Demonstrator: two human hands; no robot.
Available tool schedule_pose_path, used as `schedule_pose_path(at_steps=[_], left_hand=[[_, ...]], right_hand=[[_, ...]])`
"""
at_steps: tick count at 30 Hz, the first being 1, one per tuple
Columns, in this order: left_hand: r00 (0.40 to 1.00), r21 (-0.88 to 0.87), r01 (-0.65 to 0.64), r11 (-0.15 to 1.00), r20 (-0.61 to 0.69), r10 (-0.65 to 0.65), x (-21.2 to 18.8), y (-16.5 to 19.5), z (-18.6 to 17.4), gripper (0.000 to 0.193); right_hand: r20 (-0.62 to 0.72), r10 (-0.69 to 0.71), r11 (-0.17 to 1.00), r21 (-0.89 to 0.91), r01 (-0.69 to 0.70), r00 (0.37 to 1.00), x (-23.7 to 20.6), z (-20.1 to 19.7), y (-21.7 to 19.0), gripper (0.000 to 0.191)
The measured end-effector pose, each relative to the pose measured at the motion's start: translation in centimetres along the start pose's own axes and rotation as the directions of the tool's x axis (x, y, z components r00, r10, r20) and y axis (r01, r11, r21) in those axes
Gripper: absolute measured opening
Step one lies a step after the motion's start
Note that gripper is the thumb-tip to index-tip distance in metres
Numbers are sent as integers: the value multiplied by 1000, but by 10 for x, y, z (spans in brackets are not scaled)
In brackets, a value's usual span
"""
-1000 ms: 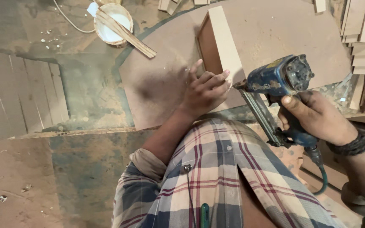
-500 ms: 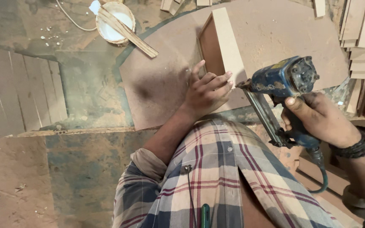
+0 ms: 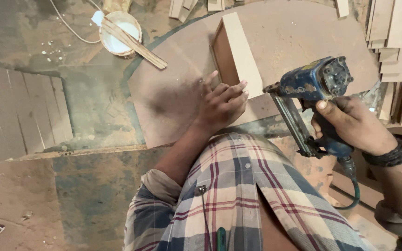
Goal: The person assembles small wooden boxes by applying glue to wooden pieces and using a nail gun to secure them together. The process involves aligning the pieces and ensuring they fit properly.
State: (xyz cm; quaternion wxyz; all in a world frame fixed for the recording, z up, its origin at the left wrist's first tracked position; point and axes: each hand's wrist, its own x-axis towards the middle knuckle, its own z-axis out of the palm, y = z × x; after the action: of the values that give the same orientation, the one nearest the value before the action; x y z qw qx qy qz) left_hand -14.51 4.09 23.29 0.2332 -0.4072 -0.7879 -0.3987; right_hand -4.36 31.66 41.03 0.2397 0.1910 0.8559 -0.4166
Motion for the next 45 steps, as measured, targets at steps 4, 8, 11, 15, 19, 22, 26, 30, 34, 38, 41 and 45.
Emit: schedule_pose_path(at_steps=[4,8,11,15,19,22,26,30,34,38,41,45], left_hand=[[1000,27,-5,1000,5,5,2,1,-3,12],[999,13,11,1000,39,-11,3,4,-5,5],[999,17,20,1000,42,-20,5,5,-5,2],[999,29,21,999,28,-22,6,5,-6,3],[999,27,30,999,35,-31,4,6,-6,6],[999,22,29,999,31,-30,4,6,-5,4],[997,13,55,998,60,-56,0,7,-11,6],[921,-125,388,913,36,-387,-13,10,-30,27],[745,-132,644,753,-114,-657,-2,4,-32,98],[745,3,648,761,207,-635,30,-16,-37,100],[763,15,387,922,556,-329,58,-36,-41,81],[687,20,-139,990,722,82,77,-50,-25,53]], right_hand=[[-26,30,999,-32,-30,999,-1,-3,3,52],[34,-19,998,54,17,999,-2,-2,2,51],[41,-6,999,-40,7,999,-2,0,0,52],[44,34,999,-25,-33,998,-1,2,-3,52],[46,30,999,-15,-29,998,0,2,-4,55],[20,52,999,-6,-52,998,-3,0,1,53],[1,-9,989,145,9,1000,-4,-12,27,45],[-252,167,977,-87,-194,953,38,-16,78,46],[-468,-115,856,-494,-152,876,117,18,138,79],[-477,-184,823,-553,-131,859,153,55,168,94],[-440,-556,736,-655,172,705,156,82,158,89],[-197,-544,838,-166,520,815,152,105,120,85]])
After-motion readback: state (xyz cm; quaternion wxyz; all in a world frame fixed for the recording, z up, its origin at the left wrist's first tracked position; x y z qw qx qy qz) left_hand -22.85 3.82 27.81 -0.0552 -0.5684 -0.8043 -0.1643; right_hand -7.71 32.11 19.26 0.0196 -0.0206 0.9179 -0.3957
